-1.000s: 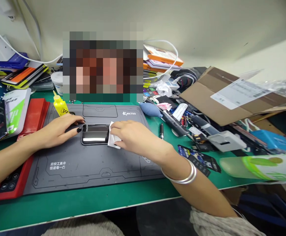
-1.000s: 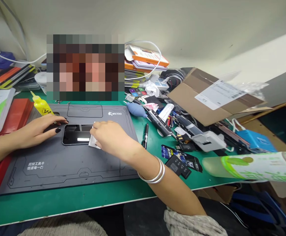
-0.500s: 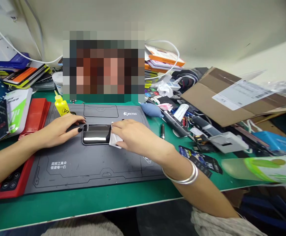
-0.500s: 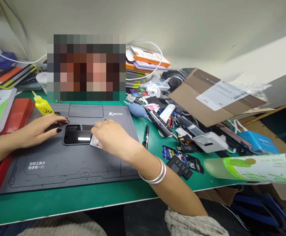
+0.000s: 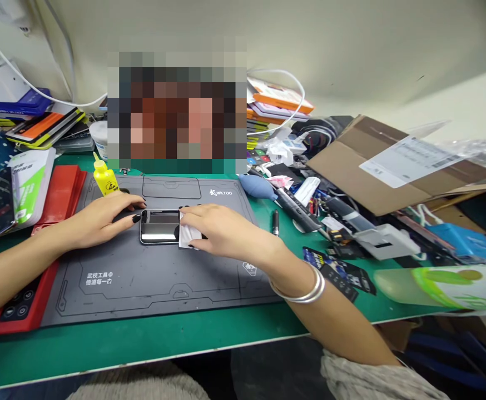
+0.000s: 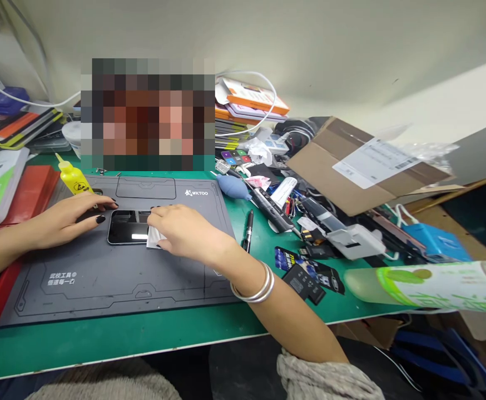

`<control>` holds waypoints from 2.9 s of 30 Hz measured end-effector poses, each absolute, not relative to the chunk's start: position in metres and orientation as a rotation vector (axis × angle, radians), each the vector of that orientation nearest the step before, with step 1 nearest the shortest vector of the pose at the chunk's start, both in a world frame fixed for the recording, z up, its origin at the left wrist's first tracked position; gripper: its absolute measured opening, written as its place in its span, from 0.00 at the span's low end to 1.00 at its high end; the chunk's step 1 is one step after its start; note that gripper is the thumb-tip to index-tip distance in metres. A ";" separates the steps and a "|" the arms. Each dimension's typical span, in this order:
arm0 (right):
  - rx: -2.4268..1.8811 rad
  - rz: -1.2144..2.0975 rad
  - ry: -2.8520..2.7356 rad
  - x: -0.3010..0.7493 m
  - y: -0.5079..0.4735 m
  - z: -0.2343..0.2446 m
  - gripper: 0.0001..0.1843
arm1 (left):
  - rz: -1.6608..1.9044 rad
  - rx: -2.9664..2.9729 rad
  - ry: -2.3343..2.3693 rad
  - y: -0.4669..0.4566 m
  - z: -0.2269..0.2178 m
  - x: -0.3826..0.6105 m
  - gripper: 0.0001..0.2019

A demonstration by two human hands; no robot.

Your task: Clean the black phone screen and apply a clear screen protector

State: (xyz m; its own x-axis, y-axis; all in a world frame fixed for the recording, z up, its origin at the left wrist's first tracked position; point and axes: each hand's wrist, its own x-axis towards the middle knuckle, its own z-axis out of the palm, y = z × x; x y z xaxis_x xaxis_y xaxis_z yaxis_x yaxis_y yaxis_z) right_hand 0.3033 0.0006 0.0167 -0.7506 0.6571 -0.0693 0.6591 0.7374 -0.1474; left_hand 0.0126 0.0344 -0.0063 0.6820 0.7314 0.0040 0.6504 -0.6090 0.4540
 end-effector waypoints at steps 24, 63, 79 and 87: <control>0.989 -0.273 3.202 0.276 -0.001 -0.029 0.21 | 0.281 2.485 1.073 0.035 -0.007 0.013 0.25; 0.821 -0.220 3.429 0.276 -0.003 -0.035 0.14 | 0.302 2.480 1.071 0.034 -0.007 0.014 0.24; 1.064 -0.204 3.466 0.277 -0.001 -0.036 0.11 | 0.295 2.494 1.065 0.034 -0.008 0.012 0.24; 0.910 -0.121 3.499 0.276 -0.002 -0.035 0.13 | 0.306 2.497 1.071 0.034 -0.009 0.012 0.24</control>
